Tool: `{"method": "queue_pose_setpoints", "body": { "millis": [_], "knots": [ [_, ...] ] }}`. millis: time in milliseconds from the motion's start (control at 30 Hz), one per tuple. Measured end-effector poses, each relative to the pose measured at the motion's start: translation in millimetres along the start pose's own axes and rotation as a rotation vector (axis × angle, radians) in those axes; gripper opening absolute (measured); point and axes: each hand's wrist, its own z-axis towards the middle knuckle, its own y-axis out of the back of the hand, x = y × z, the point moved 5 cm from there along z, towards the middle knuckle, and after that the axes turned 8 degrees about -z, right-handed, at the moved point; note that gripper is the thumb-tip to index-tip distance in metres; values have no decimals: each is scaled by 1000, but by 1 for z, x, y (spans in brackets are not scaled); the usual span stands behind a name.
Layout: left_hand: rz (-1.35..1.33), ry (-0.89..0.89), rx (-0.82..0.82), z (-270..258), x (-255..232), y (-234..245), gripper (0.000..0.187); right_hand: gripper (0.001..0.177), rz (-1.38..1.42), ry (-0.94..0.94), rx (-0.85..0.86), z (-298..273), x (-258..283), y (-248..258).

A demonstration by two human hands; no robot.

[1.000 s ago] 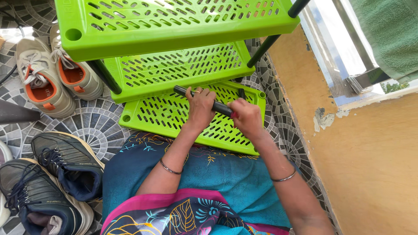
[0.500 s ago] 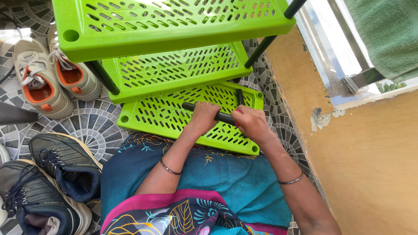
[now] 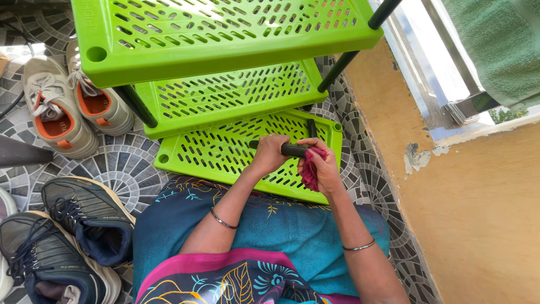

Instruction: The person wipes black metal poles with a red cloth and inserts them into the holes of a green plastic shelving unit. The person repeats this process for multiple poles, cleaning and installing them one at a time.

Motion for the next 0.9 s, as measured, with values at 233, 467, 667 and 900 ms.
{"method": "queue_pose_setpoints", "body": {
  "millis": [233,467,667,900],
  "knots": [
    [-907,348,147,-4,36,-15,50,57,-439,190,-88,21,25,-29],
    [-961,402,71,-7,37,-18,57,48,-292,157,-207,47,4,-46],
    [-1394,483,-131,0,22,-9,60,42,-500,327,-231,56,-22,-46],
    [-1196,491,-233,5,36,4,50,42,-587,311,-251,40,-94,-36]
  ]
}}
